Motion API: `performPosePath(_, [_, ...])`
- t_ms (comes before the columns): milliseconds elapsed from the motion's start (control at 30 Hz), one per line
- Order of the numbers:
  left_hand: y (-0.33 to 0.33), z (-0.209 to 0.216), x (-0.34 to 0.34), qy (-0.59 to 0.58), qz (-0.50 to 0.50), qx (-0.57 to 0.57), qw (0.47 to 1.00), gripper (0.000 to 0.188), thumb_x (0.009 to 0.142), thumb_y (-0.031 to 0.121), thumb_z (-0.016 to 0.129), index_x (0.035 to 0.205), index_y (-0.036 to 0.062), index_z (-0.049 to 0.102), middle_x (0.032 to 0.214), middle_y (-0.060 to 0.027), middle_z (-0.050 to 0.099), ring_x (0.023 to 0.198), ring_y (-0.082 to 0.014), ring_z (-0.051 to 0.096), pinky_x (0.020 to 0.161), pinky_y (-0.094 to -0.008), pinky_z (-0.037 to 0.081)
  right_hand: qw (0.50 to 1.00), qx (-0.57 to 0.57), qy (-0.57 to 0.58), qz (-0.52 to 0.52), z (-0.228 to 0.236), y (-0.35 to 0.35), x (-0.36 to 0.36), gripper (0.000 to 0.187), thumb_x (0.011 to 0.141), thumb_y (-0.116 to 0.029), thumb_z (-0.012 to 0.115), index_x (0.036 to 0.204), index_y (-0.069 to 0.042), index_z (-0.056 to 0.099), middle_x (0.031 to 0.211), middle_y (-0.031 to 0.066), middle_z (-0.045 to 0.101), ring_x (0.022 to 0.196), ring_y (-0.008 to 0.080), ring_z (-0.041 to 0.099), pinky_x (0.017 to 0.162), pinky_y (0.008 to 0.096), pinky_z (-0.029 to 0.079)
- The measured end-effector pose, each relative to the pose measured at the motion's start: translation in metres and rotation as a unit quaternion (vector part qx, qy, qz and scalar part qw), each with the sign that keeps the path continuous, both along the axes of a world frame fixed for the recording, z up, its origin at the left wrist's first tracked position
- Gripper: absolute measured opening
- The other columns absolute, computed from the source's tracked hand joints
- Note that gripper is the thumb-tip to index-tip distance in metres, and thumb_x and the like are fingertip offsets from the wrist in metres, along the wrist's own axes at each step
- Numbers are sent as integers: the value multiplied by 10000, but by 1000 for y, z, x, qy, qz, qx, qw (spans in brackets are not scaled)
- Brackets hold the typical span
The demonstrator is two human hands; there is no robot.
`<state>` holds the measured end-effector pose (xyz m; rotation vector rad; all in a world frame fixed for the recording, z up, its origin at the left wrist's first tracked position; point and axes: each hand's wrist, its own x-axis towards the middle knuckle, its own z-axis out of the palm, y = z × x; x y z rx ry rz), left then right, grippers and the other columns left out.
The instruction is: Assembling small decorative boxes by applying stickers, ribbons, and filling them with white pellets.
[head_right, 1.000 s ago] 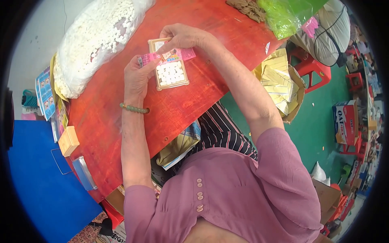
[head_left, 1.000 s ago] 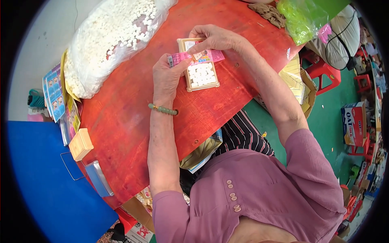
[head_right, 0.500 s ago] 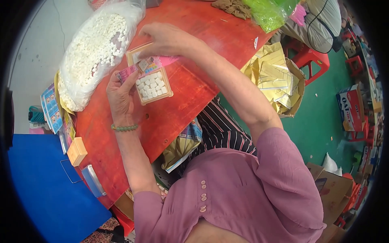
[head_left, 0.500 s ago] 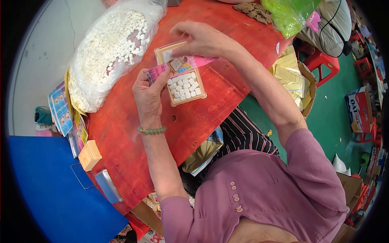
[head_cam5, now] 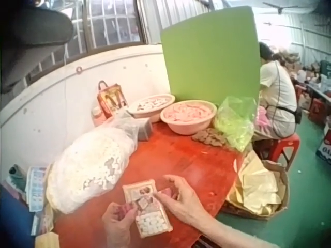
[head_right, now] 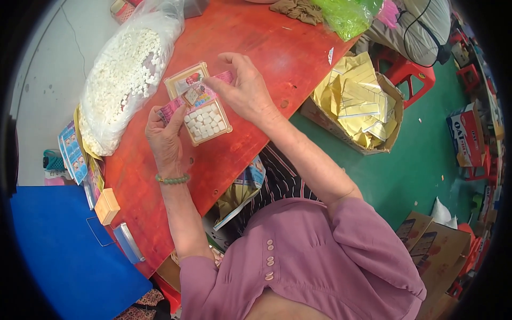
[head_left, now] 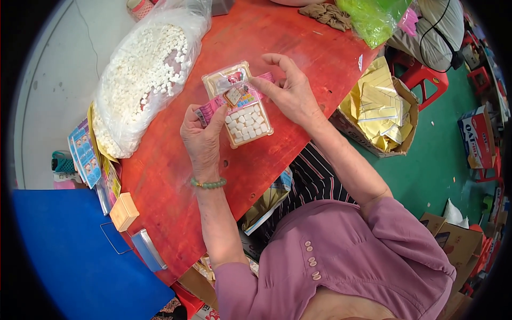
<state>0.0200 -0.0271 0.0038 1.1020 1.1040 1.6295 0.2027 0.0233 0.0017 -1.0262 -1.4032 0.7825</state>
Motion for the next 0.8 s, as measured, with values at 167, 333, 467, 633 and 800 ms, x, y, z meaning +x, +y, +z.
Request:
performPosePath(167, [-1, -3, -6, -15, -14, -5, 1000, 160, 841, -16, 718, 859, 75, 588, 838, -2, 680, 733, -28, 602, 682, -184, 480, 941, -238, 68, 230, 14, 9, 21, 296, 885, -195, 712, 1085, 10, 640, 843, 21, 655, 615, 26, 513, 522, 174, 415])
performPosePath(333, [-1, -1, -5, -46, -35, -10, 998, 168, 831, -35, 716, 866, 73, 592, 852, -17, 687, 754, -44, 617, 693, -201, 498, 914, -240, 139, 297, 1, 16, 32, 186, 887, -114, 694, 1034, -4, 663, 834, 6, 650, 610, 24, 523, 529, 158, 409])
performPosePath(467, [-2, 2, -1, -110, -40, -28, 993, 178, 818, -42, 721, 862, 76, 595, 860, -25, 691, 752, -65, 630, 691, -225, 519, 891, -247, 174, 340, -9, 21, 34, 156, 884, -75, 685, 1022, -7, 662, 830, 0, 648, 612, 26, 524, 533, 156, 413])
performPosePath(633, [0, -2, -1, -125, -58, -47, 989, 176, 816, -37, 723, 856, 79, 597, 866, -27, 692, 746, -69, 630, 692, -231, 522, 889, -247, 179, 342, -19, 22, 35, 162, 885, -47, 673, 1042, -11, 653, 879, 11, 668, 645, 30, 559, 549, 151, 432])
performPosePath(800, [-1, -1, 6, -135, -83, -48, 986, 187, 823, -49, 710, 837, 87, 583, 842, -20, 680, 745, -66, 620, 703, -227, 513, 873, -250, 227, 353, -20, 18, 40, 207, 891, -15, 648, 1097, -7, 623, 970, 49, 686, 719, 50, 618, 582, 158, 486])
